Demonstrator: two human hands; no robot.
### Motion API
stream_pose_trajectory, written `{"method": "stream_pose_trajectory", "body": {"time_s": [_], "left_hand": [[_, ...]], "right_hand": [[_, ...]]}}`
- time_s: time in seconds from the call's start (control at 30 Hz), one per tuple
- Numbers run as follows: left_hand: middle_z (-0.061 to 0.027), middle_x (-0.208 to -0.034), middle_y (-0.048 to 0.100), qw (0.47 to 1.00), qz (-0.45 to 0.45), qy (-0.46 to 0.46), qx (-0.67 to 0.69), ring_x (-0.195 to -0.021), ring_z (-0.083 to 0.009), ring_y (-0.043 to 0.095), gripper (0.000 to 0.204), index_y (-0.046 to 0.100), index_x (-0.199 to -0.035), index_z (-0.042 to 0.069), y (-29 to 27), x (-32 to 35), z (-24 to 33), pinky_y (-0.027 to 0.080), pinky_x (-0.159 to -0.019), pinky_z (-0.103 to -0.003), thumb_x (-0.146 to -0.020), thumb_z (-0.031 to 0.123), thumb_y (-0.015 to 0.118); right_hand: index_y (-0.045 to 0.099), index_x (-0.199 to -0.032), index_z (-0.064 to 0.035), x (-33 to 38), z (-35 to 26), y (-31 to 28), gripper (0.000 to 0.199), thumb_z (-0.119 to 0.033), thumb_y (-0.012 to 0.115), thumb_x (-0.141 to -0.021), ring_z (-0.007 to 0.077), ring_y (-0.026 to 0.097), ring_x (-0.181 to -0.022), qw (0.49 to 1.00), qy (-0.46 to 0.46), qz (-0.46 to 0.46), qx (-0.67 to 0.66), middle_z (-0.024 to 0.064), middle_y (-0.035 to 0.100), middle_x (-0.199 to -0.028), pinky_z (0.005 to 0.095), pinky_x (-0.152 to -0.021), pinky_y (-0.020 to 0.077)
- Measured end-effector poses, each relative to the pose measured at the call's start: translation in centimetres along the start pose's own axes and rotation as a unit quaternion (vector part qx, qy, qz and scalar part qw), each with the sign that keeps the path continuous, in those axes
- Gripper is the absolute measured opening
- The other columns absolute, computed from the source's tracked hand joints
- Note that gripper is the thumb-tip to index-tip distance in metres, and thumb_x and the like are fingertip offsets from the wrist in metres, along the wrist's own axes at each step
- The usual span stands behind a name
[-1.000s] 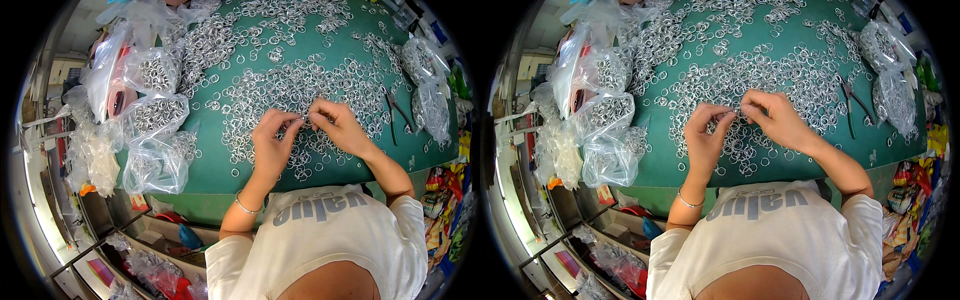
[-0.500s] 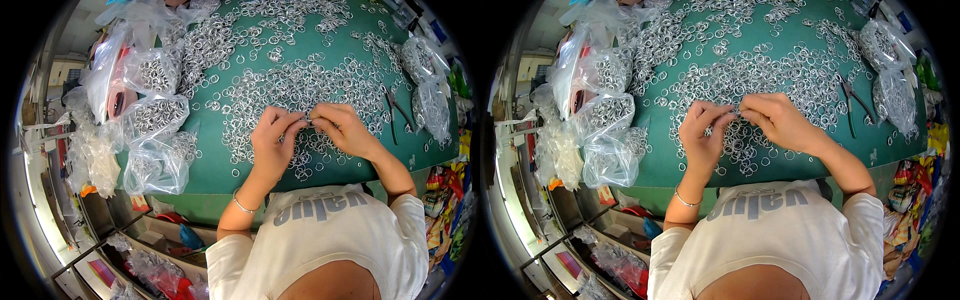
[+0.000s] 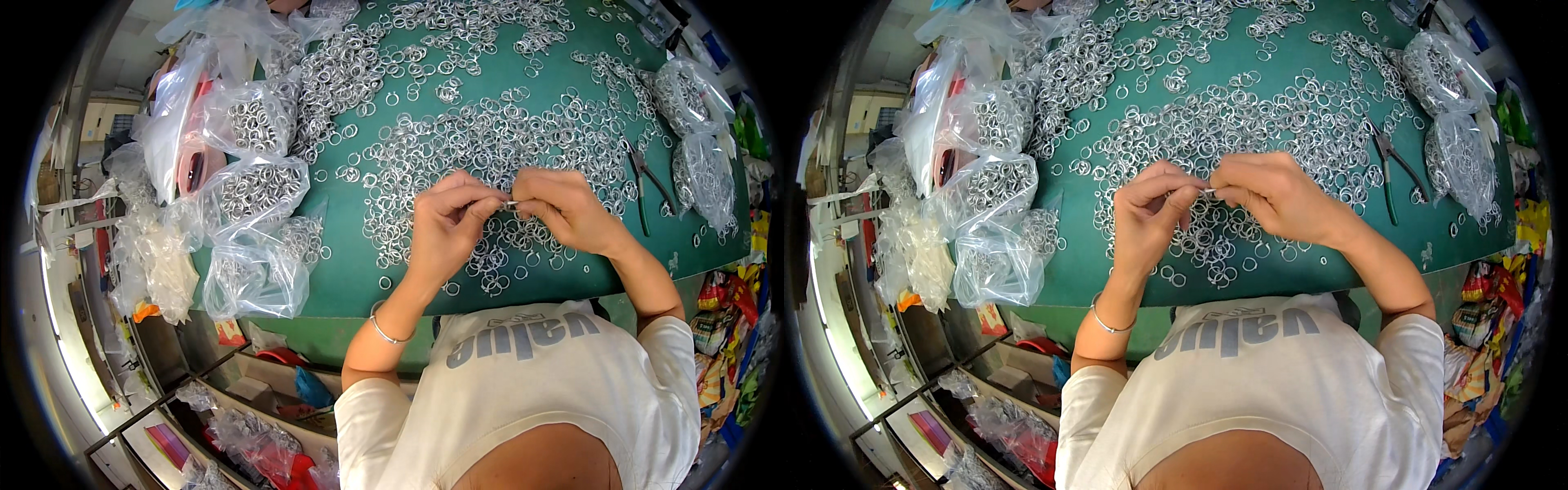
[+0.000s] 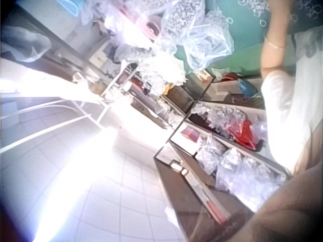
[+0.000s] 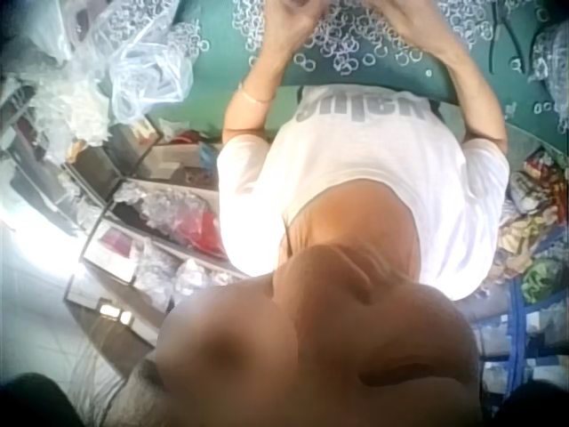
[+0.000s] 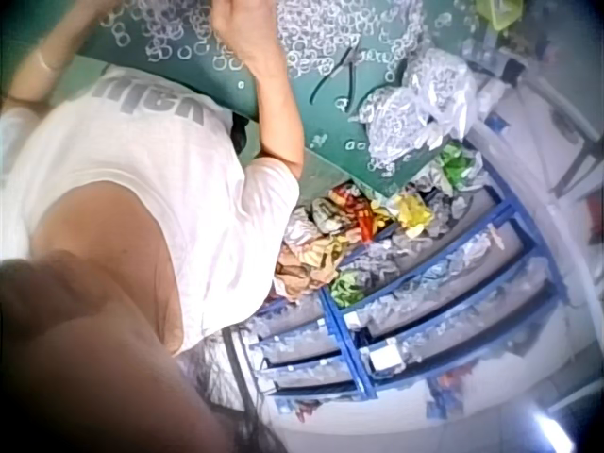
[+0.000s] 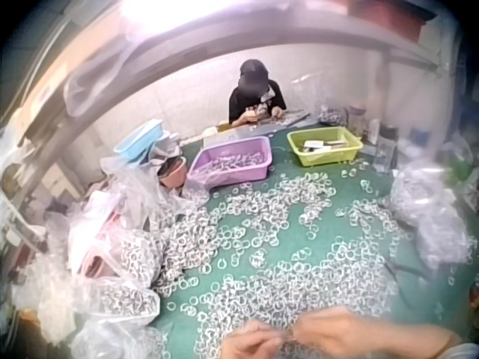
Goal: The person picks up and examines small metal rings by hand on a green workbench, moving them between piles and occasionally holding multiple rings together.
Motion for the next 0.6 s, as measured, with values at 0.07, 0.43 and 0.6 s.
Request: {"method": "stream_pose_trajectory", "body": {"time_s": [0.07, 0.43, 0.6], "left_hand": [[-0.0051, -0.078, 0.055, 1.0, -0.012, -0.009, 0.023, -0.051, -0.0063, 0.048, 0.01, 0.066, -0.087, -0.004, 0.1, 0.2, 0.2, 0.037, -0.043, -0.017, -0.083, 0.002, 0.059], [0.003, -0.069, 0.052, 0.96, 0.049, -0.202, 0.186, -0.05, -0.0035, 0.041, 0.019, 0.065, -0.089, -0.002, -2.3, 0.2, -5.1, 0.034, -0.043, -0.018, -0.089, 0.014, 0.054], [0.0009, -0.074, 0.052, 0.935, -0.002, -0.208, 0.287, -0.065, -0.0066, 0.046, 0.024, 0.058, -0.107, -0.005, -0.8, 0.0, -5.3, 0.041, -0.058, -0.021, -0.091, 0.012, 0.05]], "right_hand": [[0.054, -0.082, 0.0028, 0.1, -0.4, 0.0, 0.005, 0.004, 0.055, -0.076, 0.0299, 0.05, -0.062, 0.999, -0.032, 0.006, 0.011, 0.0133, 0.048, -0.068, 0.0362, -0.055, 0.0411], [0.054, -0.077, -0.0012, 0.3, -3.6, 0.8, 0.006, -0.004, 0.056, -0.072, 0.0287, 0.051, -0.063, 0.979, -0.158, -0.098, 0.089, 0.01, 0.049, -0.068, 0.0382, -0.057, 0.0422], [0.059, -0.083, -0.0006, 0.2, 2.2, 1.2, 0.013, -0.014, 0.059, -0.081, 0.0295, 0.056, -0.065, 0.977, 0.031, -0.099, 0.187, 0.0134, 0.057, -0.07, 0.0367, -0.06, 0.044]]}}
Point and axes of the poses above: each hand's wrist, its own x-axis away from the middle knuckle, its own y-axis out of the palm, z = x × y, the point moved 7 cm from there along -x, towards the middle knuckle
